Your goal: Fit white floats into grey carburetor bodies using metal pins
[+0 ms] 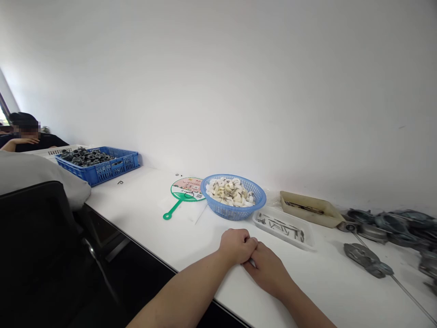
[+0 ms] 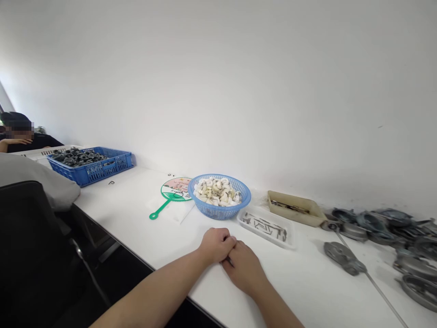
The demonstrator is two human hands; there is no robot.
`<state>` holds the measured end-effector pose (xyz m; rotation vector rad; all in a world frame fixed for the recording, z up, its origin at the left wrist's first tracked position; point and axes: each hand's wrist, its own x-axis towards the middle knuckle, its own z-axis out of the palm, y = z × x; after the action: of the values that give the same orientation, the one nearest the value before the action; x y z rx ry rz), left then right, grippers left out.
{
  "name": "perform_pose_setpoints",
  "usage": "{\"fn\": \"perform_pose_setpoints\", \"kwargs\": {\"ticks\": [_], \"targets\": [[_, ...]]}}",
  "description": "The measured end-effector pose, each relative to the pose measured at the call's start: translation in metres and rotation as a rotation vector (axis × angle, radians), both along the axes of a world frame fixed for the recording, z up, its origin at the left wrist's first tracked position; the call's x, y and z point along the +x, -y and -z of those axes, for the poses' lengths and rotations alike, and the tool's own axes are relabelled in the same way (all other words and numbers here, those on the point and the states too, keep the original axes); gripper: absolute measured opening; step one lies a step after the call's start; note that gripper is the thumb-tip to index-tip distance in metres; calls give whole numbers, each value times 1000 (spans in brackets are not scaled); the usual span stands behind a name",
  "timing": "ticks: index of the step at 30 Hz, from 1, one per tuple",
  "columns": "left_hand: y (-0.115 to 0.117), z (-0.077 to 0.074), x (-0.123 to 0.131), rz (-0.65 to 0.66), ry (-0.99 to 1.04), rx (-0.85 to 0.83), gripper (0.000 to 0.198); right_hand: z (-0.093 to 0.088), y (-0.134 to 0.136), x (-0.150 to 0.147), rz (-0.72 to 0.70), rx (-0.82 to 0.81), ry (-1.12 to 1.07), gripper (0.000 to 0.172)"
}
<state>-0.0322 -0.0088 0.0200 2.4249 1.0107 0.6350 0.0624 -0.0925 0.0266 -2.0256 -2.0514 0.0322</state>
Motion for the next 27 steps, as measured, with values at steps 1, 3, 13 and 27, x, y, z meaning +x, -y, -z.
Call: {"fn": "perform_pose_setpoints", "kwargs": {"ticks": [1,3,13,27], "targets": [[0,0,0,0,0,-1,39,0,0,0,2,2,1,28],[0,0,0,4,0,-6,38,0,0,0,1,9,2,29],[-1,0,-1,15,-5,-20,38,2,0,0,-24,31,10,30],[0,5,-4,6,68,12,33,4,4,-3,-45,61,15,29]]}}
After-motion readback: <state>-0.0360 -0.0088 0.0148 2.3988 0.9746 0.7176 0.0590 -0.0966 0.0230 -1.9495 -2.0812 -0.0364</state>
